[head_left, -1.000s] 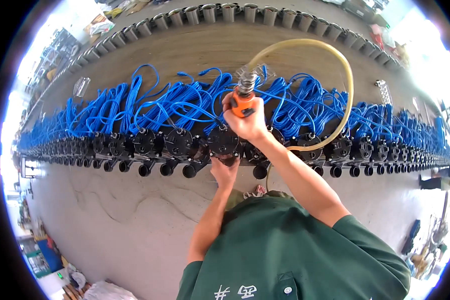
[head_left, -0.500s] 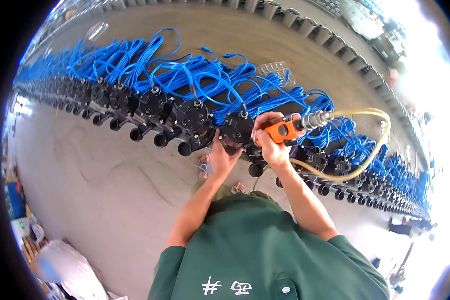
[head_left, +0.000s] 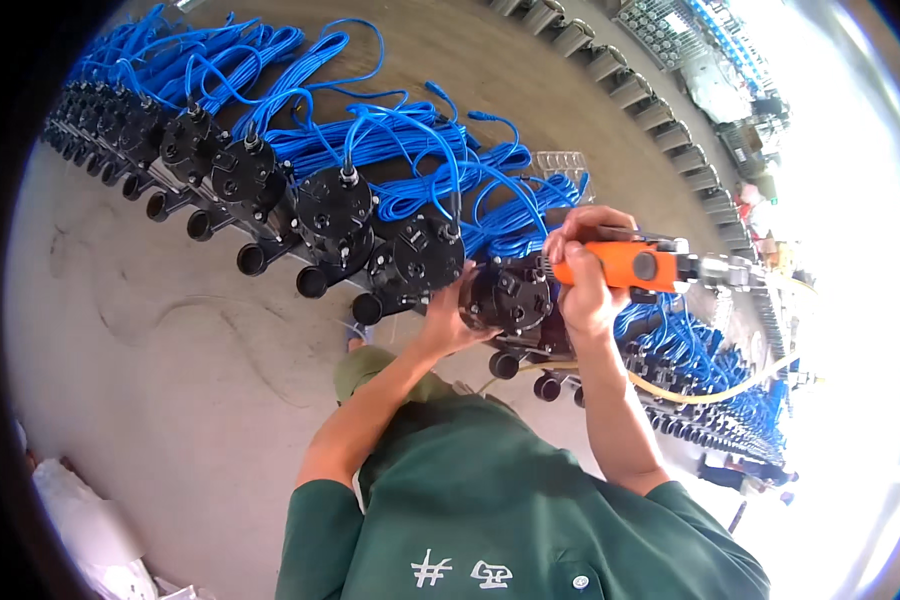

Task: The person assembles a row of water pumps by using an air-powered screwdriver to tighten screws on each pump housing.

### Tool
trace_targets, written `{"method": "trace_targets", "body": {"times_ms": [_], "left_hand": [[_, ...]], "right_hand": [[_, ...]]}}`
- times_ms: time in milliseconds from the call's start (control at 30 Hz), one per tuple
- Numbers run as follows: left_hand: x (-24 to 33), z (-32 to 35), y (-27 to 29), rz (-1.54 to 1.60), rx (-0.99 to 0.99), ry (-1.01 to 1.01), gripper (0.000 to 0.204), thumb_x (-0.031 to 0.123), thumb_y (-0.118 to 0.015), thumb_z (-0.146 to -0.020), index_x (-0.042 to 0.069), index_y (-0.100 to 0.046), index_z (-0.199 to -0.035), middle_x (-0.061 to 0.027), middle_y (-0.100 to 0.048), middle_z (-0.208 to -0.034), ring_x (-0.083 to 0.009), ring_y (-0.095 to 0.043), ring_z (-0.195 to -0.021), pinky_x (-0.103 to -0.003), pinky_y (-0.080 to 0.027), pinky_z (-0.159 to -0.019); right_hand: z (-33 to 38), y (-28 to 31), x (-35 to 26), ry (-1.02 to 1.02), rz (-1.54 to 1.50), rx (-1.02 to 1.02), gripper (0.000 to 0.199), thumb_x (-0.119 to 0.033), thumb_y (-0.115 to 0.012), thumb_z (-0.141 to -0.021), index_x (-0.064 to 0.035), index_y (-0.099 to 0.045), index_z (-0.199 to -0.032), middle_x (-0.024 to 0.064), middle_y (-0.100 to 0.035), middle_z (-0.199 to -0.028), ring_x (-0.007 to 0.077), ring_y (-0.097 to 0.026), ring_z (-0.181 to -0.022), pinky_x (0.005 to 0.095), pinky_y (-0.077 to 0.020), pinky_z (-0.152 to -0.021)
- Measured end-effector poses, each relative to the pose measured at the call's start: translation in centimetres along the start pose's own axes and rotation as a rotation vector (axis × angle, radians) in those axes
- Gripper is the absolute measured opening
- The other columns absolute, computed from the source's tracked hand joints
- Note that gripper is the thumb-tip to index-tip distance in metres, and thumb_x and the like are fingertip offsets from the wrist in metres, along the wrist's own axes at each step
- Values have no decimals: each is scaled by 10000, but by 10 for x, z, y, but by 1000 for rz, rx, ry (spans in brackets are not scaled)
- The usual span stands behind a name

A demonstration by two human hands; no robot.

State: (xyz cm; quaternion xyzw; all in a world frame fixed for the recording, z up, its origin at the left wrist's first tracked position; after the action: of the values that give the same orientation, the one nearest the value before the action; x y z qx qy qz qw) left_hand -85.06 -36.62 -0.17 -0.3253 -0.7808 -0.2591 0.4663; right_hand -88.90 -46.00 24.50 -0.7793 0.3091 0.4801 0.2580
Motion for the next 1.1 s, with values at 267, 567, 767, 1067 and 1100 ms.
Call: {"method": "trace_targets", "body": {"times_ms": [267,567,767,1067,1100], "left_hand": [[-3,7,5,193,-199,202,1109,227,-959,-553,-9,-381,-1469,-200,-617,-1286,-354,-632,-1164,-413,-515,-1000],[-5,10,-3,-41,-15,21,1069,253,-947,-562,20,-383,-1439,-183,-615,-1283,-372,-650,-1118,-440,-539,-963],[17,3,-1,-163,2,151,1037,314,-948,-531,16,-429,-1378,-208,-667,-1165,-380,-681,-1051,-466,-562,-899],[43,56,-18,-609,312,100,874,193,-913,-668,-45,-416,-1346,-259,-529,-1216,-385,-562,-1082,-484,-474,-917],[67,68,-40,-733,393,89,796,168,-891,-698,-38,-438,-1319,-256,-498,-1197,-385,-538,-1054,-493,-461,-898]], "right_hand": [[1,-3,56,-157,175,-28,256,51,-590,-836,-2,-548,-1084,84,-618,-876,132,-615,-730,270,-530,-666],[-2,10,40,-195,161,3,316,71,-631,-796,-2,-606,-1102,91,-656,-945,139,-639,-775,276,-548,-688],[-21,3,54,-93,221,-65,140,-23,-682,-772,-14,-653,-909,-6,-641,-806,72,-594,-769,264,-500,-676],[37,71,-135,296,249,94,105,-41,-641,-809,-37,-633,-913,37,-680,-860,102,-595,-733,275,-503,-655],[48,94,-167,365,256,164,149,-29,-626,-819,-18,-642,-967,69,-685,-881,114,-594,-694,280,-503,-623]]}}
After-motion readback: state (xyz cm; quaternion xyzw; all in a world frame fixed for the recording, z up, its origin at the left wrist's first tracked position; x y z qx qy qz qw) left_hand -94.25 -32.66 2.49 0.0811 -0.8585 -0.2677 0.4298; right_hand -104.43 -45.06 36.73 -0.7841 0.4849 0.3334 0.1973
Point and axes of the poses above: each hand's wrist, its own z-axis away from the middle knuckle, its own y-axis out of the back of the hand, x = y × z, the point moved 3 cm from there along -z, towards the middle knuckle
